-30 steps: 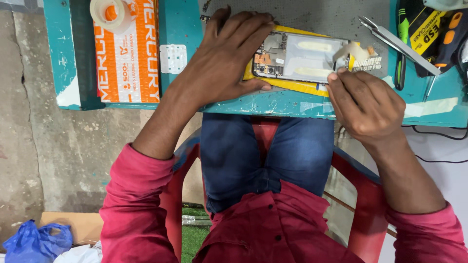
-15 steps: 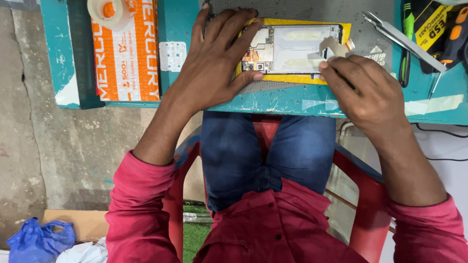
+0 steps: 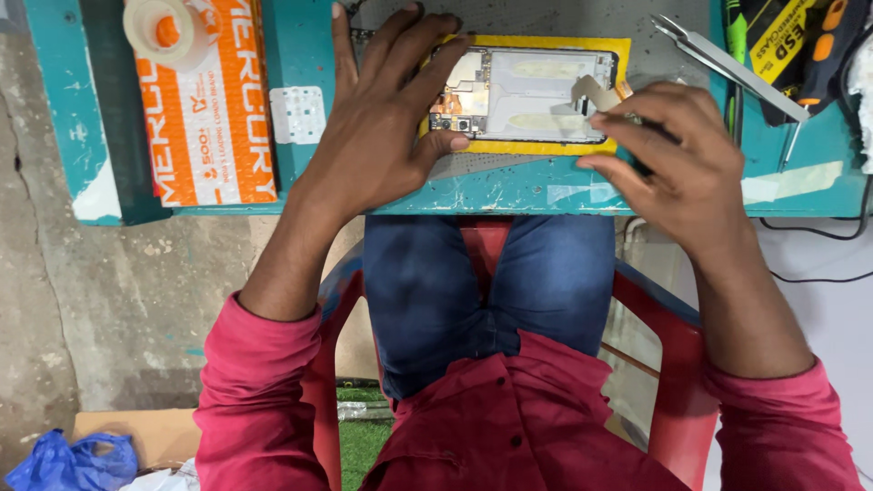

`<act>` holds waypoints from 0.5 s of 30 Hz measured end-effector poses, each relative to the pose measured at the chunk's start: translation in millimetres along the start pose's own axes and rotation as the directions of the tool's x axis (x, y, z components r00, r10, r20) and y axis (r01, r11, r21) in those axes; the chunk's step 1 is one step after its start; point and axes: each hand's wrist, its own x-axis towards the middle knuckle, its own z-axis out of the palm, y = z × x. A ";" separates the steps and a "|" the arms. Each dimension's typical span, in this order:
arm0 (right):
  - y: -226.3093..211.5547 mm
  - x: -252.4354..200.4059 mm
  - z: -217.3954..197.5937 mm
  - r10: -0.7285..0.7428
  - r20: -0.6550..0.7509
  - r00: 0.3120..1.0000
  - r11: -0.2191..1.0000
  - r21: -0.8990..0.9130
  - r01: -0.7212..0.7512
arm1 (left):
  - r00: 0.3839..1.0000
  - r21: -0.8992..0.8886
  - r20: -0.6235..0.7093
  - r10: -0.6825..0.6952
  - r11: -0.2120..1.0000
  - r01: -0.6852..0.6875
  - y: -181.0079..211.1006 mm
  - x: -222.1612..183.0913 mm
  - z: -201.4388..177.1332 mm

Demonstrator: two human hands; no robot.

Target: The person disassembles a smartphone, removes the back cover, and uses a screwdriver to unscrew internal components. They then clean a small circuit board with a brush and reattach it inside the phone chassis.

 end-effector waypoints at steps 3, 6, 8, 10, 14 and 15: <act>6.1 2.5 0.5 0.031 -0.036 0.999 0.999 0.033 -0.029 | 1.000 0.000 -0.001 0.003 1.000 -0.003 -0.3 0.2 0.4; 8.8 10.8 1.3 -0.019 -0.010 1.000 0.998 0.052 0.019 | 1.000 0.016 0.006 0.016 1.000 -0.016 -1.0 -0.1 1.1; 9.3 20.1 2.5 -0.085 0.010 0.996 0.995 0.046 0.085 | 0.999 0.032 0.000 0.040 0.999 -0.040 -1.8 0.3 1.5; 8.5 30.2 4.7 -0.153 0.036 0.988 0.988 0.044 0.151 | 0.999 0.039 -0.009 0.045 0.998 -0.045 -2.6 -0.8 2.0; 4.8 41.9 7.8 -0.211 0.115 0.971 0.977 -0.005 0.213 | 0.999 0.042 -0.024 0.042 0.998 -0.041 -4.4 -3.1 6.4; 4.0 44.0 9.5 -0.238 0.117 0.964 0.970 -0.015 0.241 | 0.999 0.048 -0.028 0.045 0.998 -0.044 -4.6 -3.8 7.3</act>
